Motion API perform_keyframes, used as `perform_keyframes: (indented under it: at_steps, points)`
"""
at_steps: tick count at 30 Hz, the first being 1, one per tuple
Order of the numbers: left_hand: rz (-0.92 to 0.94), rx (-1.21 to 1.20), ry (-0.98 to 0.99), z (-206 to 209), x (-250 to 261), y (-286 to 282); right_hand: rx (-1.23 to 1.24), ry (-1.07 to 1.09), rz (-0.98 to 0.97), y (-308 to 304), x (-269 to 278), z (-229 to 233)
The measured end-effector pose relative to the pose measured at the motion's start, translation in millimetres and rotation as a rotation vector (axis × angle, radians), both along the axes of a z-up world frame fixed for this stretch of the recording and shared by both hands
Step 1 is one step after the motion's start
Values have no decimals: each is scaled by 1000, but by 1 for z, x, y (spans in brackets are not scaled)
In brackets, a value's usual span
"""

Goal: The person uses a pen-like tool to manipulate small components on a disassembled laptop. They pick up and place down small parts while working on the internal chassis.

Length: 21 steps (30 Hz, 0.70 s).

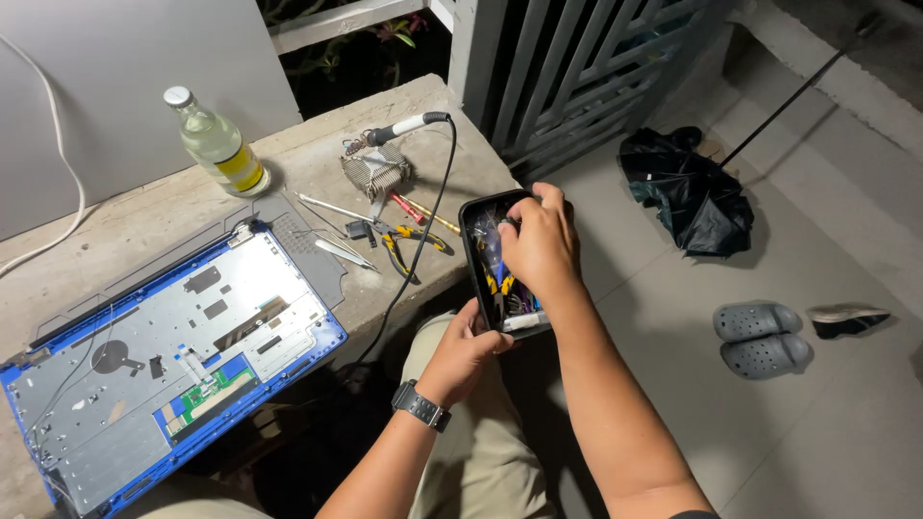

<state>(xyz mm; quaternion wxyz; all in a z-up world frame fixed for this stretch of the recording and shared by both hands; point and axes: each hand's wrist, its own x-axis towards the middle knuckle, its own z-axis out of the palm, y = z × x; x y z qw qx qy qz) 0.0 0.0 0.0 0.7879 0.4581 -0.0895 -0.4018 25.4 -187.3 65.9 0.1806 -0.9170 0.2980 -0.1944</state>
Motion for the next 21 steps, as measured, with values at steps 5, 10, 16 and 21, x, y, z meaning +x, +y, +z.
perform_keyframes:
  at_steps: [5, 10, 16, 21]
  points:
    - [8, -3, 3, 0, 0, 3, 363, -270, 42, -28, 2, -1]
    - [15, -22, 6, -29, 4, -2, 539, -571, 18, -44, -7, 37]
    - [6, -22, 49, -59, 6, -9, 913, -814, -26, -56, -12, 69]
    - [11, -34, 86, -58, 6, -9, 1000, -830, -25, -63, -18, 67]
